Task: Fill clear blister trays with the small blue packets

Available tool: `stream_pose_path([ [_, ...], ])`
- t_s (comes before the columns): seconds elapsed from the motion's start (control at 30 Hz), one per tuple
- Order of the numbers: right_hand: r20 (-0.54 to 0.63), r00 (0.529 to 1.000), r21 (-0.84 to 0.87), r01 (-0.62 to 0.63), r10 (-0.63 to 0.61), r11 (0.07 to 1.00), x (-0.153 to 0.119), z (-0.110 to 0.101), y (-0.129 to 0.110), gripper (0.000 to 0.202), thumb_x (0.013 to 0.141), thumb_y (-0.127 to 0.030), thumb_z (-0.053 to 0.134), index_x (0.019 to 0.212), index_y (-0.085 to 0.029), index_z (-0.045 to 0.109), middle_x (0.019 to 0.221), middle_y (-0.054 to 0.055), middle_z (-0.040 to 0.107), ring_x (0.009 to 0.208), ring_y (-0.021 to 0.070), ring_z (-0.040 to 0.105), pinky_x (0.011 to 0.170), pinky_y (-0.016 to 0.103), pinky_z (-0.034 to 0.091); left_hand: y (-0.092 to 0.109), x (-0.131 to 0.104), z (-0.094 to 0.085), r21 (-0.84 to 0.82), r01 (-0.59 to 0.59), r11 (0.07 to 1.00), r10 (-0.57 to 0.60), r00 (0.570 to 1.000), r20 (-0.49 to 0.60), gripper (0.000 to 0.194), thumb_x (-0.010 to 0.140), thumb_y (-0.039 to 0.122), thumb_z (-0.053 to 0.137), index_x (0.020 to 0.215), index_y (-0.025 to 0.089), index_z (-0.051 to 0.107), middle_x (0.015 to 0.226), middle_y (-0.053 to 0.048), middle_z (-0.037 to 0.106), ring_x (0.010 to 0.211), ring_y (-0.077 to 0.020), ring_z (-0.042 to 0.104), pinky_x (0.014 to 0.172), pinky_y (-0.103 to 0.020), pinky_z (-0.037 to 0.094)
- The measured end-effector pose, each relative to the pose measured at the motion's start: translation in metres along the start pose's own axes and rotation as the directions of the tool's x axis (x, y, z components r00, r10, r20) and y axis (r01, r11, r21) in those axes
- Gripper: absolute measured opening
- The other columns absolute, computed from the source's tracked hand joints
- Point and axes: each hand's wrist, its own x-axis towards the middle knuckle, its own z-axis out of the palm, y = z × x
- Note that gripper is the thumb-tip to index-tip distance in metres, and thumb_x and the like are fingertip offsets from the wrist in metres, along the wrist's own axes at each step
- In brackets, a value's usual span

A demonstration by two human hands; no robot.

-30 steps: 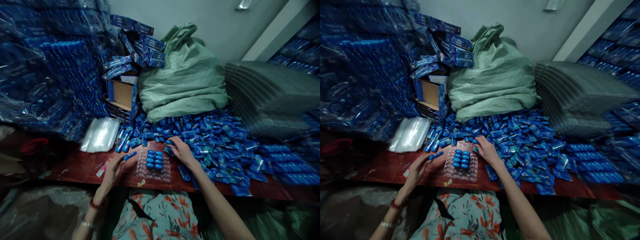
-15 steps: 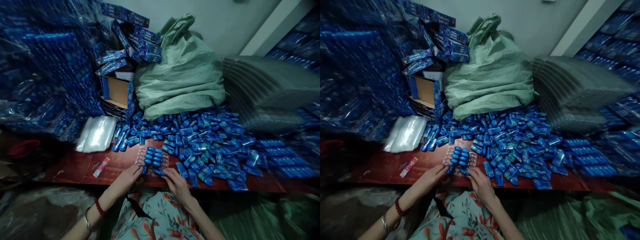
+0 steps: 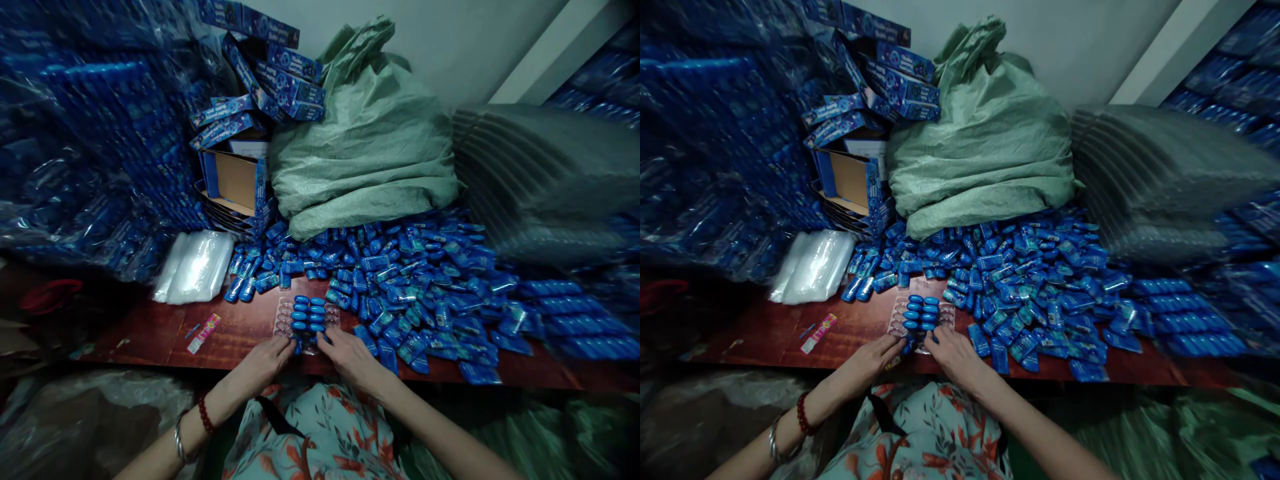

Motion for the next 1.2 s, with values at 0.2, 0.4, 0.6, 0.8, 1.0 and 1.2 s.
stream_pose_path([
  [0.2, 0.041, 0.996, -0.072, 0.079, -0.076, 0.994, 0.009, -0.008, -0.005, 0.025, 0.083, -0.006, 0.05, 0.107, -0.013, 0.052, 0.09, 0.007, 0.059, 0.08, 0.0194, 0.055, 0.062, 0.03, 0.043, 0.006, 0.016, -0.01, -0.035, -0.003, 0.999, 0.006, 0.996, 0.091, 0.032, 0.089, 0.006, 0.037, 0.117, 0.013, 0.051, 0.102, -0.012, 0.061, 0.096, -0.0212, 0.059, 0.086, -0.035, 0.051],
  [0.4, 0.09, 0.989, -0.142, 0.128, -0.116, 0.982, 0.019, -0.003, -0.01, 0.021, 0.08, -0.008, 0.055, 0.101, -0.013, 0.054, 0.086, 0.008, 0.059, 0.076, 0.0197, 0.055, 0.058, 0.03, 0.041, 0.01, 0.04, -0.031, 0.024, 0.011, 1.0, -0.018, 0.949, 0.315, 0.031, 0.083, 0.0, 0.038, 0.105, 0.01, 0.056, 0.103, -0.013, 0.06, 0.089, -0.0217, 0.06, 0.078, -0.032, 0.052],
  [0.6, 0.048, 0.995, -0.157, 0.097, -0.09, 0.983, 0.022, 0.001, -0.018, 0.016, 0.081, -0.007, 0.053, 0.096, -0.012, 0.053, 0.082, 0.009, 0.058, 0.073, 0.0201, 0.055, 0.055, 0.031, 0.041, 0.01, 0.041, -0.025, -0.054, 0.1, 0.993, -0.084, 0.966, 0.246, 0.03, 0.081, 0.001, 0.04, 0.103, 0.014, 0.056, 0.103, -0.012, 0.059, 0.09, -0.0207, 0.059, 0.081, -0.033, 0.051],
  [0.8, 0.061, 0.99, -0.186, 0.133, -0.124, 0.974, 0.029, 0.001, -0.03, 0.01, 0.082, -0.007, 0.05, 0.09, -0.012, 0.055, 0.078, 0.009, 0.058, 0.071, 0.0209, 0.054, 0.054, 0.032, 0.041, 0.019, 0.03, -0.017, -0.113, 0.193, 0.975, -0.167, 0.964, 0.209, 0.032, 0.081, 0.005, 0.042, 0.111, 0.014, 0.052, 0.11, -0.013, 0.058, 0.098, -0.023, 0.058, 0.086, -0.037, 0.049],
  [1.0, -0.033, 0.999, -0.168, -0.009, 0.004, 0.986, 0.027, 0.009, -0.022, 0.025, 0.085, -0.008, 0.047, 0.109, -0.012, 0.055, 0.087, 0.01, 0.059, 0.078, 0.0217, 0.056, 0.06, 0.032, 0.046, 0.007, 0.021, -0.011, -0.219, 0.196, 0.956, -0.186, 0.98, 0.064, 0.052, 0.075, 0.002, 0.044, 0.124, 0.022, 0.044, 0.116, -0.008, 0.055, 0.103, -0.0199, 0.056, 0.09, -0.032, 0.047],
  [1.2, -0.298, 0.931, -0.027, -0.231, 0.212, 0.973, 0.008, 0.039, -0.025, 0.045, 0.088, -0.009, 0.04, 0.131, -0.022, 0.046, 0.111, 0.013, 0.056, 0.092, 0.0212, 0.057, 0.071, 0.032, 0.05, -0.005, 0.014, 0.015, -0.152, 0.118, 0.981, -0.152, 0.958, -0.244, 0.05, 0.076, 0.003, 0.045, 0.123, 0.022, 0.048, 0.116, -0.011, 0.055, 0.107, -0.0229, 0.054, 0.088, -0.04, 0.049],
])
